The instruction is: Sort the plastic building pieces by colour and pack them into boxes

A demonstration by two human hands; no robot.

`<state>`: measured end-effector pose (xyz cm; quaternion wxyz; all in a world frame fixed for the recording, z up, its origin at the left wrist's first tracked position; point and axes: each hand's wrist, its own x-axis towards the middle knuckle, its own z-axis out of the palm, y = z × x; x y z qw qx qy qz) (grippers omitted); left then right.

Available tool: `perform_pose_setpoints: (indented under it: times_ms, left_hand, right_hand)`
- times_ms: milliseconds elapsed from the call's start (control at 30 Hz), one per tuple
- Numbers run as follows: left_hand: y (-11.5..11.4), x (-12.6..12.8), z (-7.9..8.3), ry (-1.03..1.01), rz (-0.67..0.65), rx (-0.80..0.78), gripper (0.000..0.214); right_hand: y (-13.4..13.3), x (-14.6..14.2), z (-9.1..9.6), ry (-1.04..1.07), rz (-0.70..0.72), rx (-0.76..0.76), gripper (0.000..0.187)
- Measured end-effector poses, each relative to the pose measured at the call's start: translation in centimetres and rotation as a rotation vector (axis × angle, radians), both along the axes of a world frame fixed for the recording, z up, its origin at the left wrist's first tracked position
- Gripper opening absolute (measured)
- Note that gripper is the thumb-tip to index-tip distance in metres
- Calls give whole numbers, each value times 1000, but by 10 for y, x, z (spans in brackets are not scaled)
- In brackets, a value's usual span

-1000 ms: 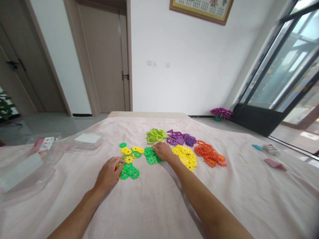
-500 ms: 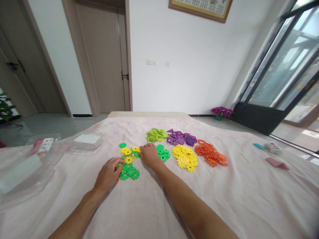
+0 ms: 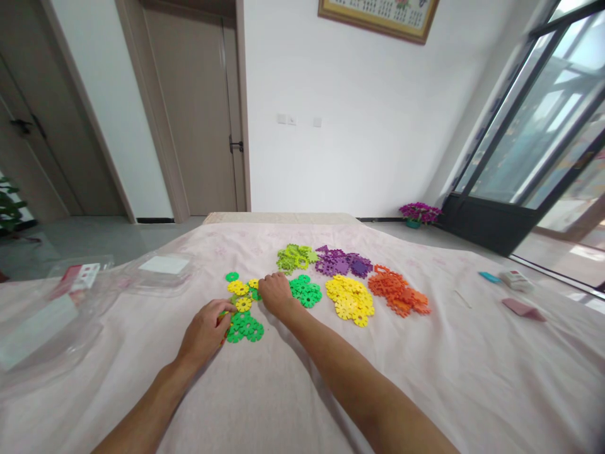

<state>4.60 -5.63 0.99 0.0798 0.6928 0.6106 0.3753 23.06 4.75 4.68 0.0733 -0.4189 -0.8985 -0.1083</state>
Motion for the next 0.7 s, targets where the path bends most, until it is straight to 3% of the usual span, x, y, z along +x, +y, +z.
perform_pose_setpoints:
  times_ms: [167, 367, 500, 700]
  left_hand:
    - [-1, 0, 2, -8, -11, -11, 25]
    - [0, 0, 1, -6, -15, -15, 24]
    - [0, 0, 1, -10, -2, -25, 25]
    - [-1, 1, 2, -21, 0, -23, 25]
  right_hand:
    - [1, -2, 9, 41, -30, -57, 20]
    - [-1, 15, 18, 167, -187, -91, 29]
    - [-5, 51, 23, 354, -332, -166, 34]
    - [1, 131, 43, 447, -453, -233, 32]
